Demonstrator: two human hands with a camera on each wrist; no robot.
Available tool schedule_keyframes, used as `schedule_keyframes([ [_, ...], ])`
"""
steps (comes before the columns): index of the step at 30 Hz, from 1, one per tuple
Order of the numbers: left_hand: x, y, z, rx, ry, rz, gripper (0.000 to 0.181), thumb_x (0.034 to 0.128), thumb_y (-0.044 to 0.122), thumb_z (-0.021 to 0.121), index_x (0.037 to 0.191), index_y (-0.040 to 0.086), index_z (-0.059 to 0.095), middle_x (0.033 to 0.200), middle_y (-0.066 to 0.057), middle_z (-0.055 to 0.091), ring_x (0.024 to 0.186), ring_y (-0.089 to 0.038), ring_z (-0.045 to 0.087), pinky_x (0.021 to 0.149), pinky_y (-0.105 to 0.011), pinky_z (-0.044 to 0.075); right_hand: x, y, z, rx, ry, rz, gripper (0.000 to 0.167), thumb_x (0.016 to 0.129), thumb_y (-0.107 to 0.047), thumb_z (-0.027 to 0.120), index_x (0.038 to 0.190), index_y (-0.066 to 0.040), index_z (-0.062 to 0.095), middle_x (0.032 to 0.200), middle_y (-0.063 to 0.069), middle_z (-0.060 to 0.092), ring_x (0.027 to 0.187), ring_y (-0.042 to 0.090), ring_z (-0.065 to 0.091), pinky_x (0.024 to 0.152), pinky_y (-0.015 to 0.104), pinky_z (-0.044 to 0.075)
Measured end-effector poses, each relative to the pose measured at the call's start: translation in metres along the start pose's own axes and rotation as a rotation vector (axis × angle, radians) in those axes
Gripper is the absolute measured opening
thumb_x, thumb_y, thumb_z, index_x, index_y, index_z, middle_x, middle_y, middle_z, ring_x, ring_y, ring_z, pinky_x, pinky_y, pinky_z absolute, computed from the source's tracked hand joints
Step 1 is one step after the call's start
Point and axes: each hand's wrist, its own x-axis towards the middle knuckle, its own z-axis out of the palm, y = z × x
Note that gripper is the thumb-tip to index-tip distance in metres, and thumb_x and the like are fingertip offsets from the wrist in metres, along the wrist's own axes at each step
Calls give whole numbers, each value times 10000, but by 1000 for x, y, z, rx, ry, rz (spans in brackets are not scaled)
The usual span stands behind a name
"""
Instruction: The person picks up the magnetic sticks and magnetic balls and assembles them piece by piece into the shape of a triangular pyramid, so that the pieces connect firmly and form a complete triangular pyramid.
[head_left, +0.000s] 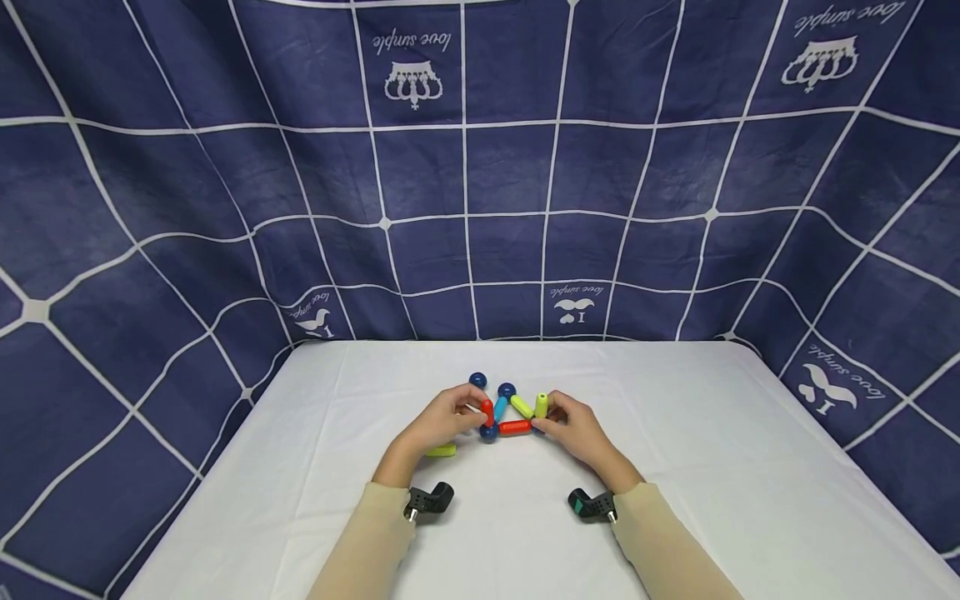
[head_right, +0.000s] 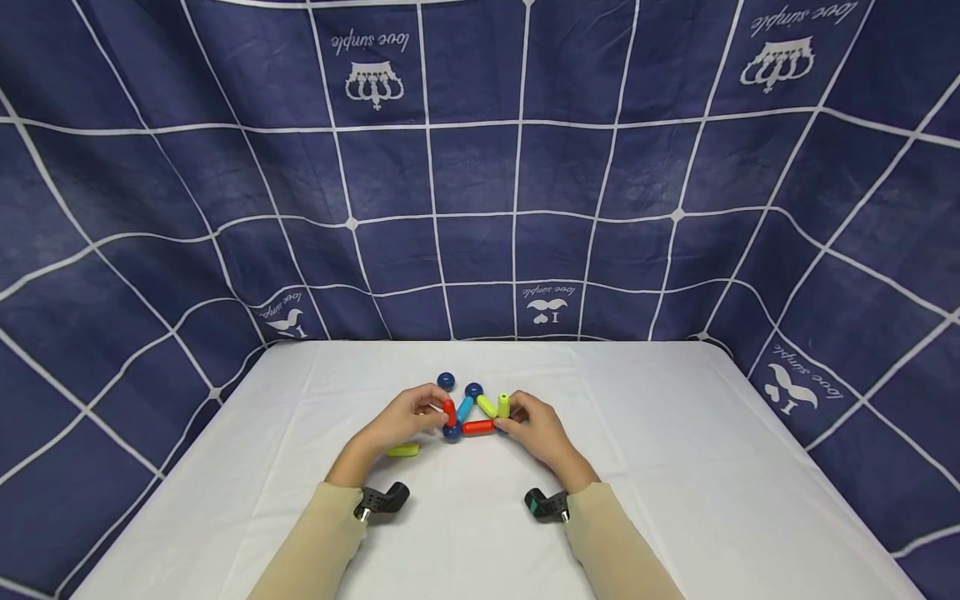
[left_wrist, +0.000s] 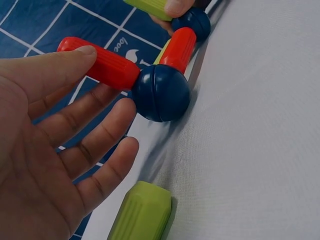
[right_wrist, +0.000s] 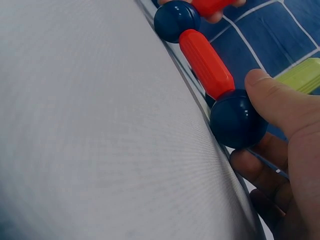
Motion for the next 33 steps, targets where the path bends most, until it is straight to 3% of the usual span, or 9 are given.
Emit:
schedule_keyframes([
  [12,-3,-8,-10,28,-28,-29,225,925,170,707,1140,122,664,1097,-67,703,891,-156,654,761,-291,544,0,0,1,18,-8,-2,202,843,-214,808,912,-168,624,938,-10,687,840,108,600,775,273,500],
  [19,-9,-15,-23,87,-122,-67,345,885,156,754,1208,91,648,1083,-67,721,925,-144,636,831,-290,506,0,0,0,23,-6,-6,202,836,-188,812,905,-169,624,929,4,689,833,119,612,773,266,506],
  [23,-14,-15,-32,149,-188,-62,377,864,136,770,1213,67,643,1085,-85,710,887,-139,612,811,-266,495,0,0,-1,24,-11,-4,201,840,-187,808,910,-166,621,925,7,689,830,119,611,773,267,502],
  [27,-18,-15,-40,180,-236,-83,345,836,86,783,1158,38,668,1038,-105,702,834,-140,570,757,-233,475,0,1,0,23,-11,7,199,841,-189,806,916,-166,623,921,4,686,830,119,606,775,273,498],
  [33,-21,-15,-43,207,-263,-131,277,802,14,784,1067,57,715,945,-38,693,830,-119,576,730,-223,476,-1,0,-1,21,-13,17,199,844,-190,804,923,-163,623,918,6,683,831,121,603,781,281,497],
])
